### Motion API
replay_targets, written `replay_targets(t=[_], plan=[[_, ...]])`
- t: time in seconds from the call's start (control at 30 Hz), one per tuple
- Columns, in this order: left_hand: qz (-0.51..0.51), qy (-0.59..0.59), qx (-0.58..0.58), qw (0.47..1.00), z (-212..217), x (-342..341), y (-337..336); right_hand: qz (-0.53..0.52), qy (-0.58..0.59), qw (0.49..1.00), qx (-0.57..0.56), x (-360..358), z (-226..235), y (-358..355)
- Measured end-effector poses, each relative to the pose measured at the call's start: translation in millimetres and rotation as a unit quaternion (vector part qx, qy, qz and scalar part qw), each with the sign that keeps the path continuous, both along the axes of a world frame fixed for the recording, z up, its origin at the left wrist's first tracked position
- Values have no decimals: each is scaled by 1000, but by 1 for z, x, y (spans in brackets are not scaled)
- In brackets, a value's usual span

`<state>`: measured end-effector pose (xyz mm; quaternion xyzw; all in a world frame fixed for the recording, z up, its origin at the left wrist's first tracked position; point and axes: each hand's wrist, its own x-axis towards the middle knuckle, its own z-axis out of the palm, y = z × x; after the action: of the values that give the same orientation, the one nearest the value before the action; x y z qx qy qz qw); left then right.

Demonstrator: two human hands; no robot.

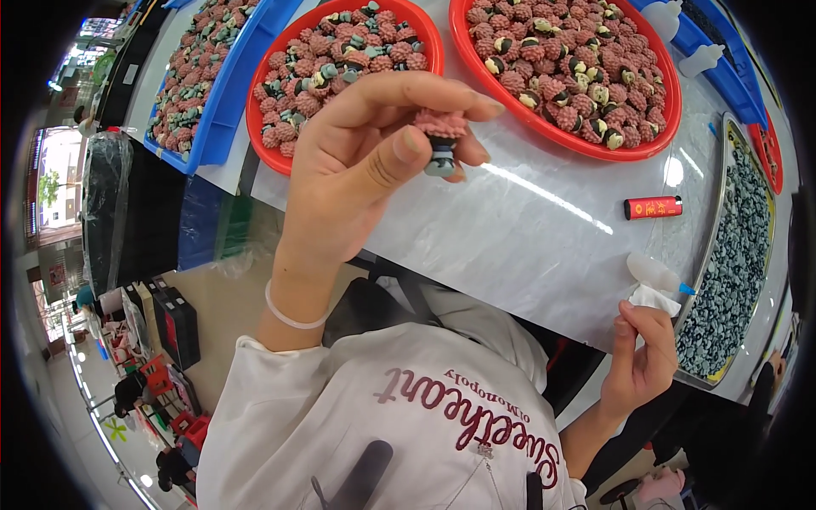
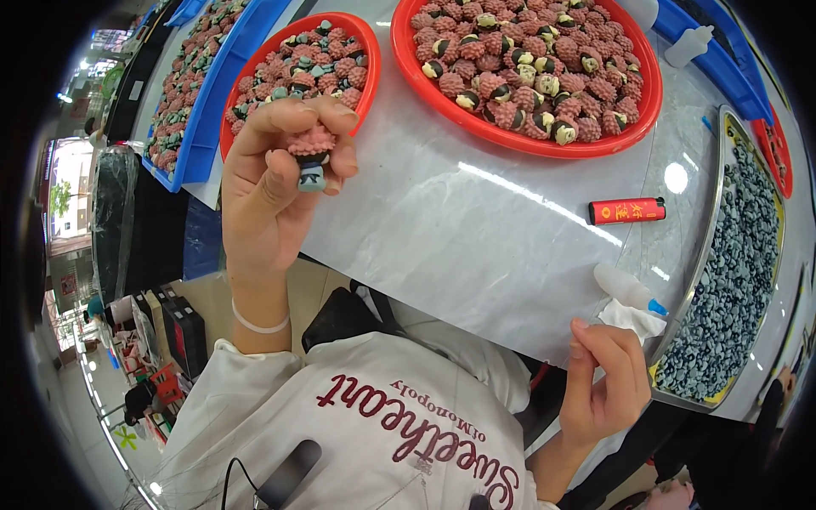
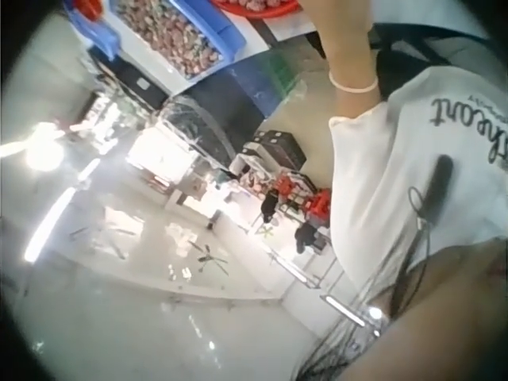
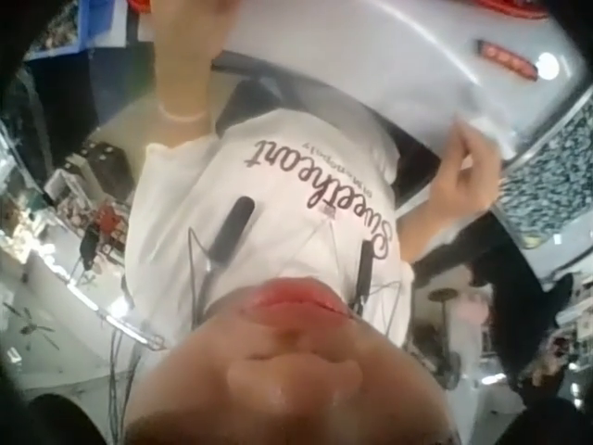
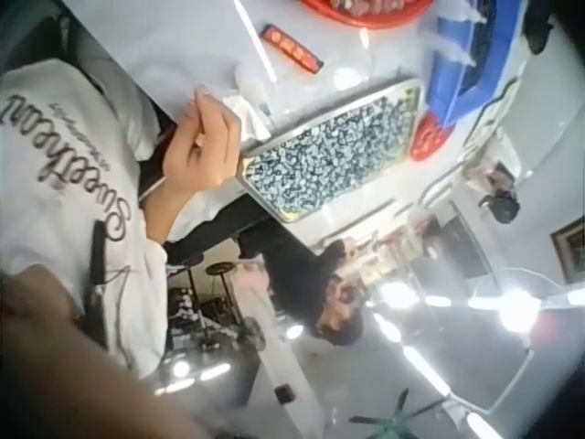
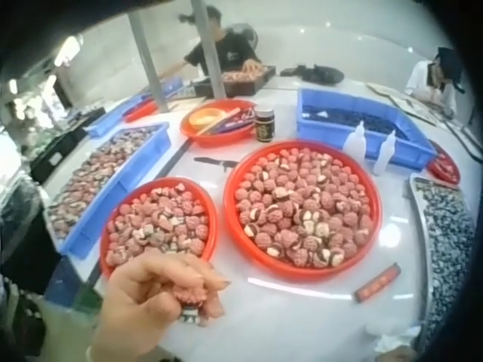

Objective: The person assembles small figurines by taking a figurine head from a tray, applying glue to it with a squeeze bottle, attaching a figurine body to the head, and placing the completed piece into another tray.

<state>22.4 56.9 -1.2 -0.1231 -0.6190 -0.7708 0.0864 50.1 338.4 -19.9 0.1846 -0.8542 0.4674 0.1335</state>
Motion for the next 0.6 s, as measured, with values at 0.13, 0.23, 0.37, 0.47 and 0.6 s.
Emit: replay_targets(t=[0.13,0.23,0.37,0.47,0.6], plan=[[-6,17,-1,1000,0,3,3,3,-4,1000,7,0,0,-3],[-40,6,39,998,3,4,3,3,-9,1000,10,0,0,-4],[-24,-18,26,999,5,6,1,8,-12,1000,12,-1,-1,-6],[9,-21,-28,999,7,8,-9,9,-18,1000,18,-1,-2,-4],[55,-21,-89,994,10,7,-20,5,-16,1000,26,-2,-1,-4]])
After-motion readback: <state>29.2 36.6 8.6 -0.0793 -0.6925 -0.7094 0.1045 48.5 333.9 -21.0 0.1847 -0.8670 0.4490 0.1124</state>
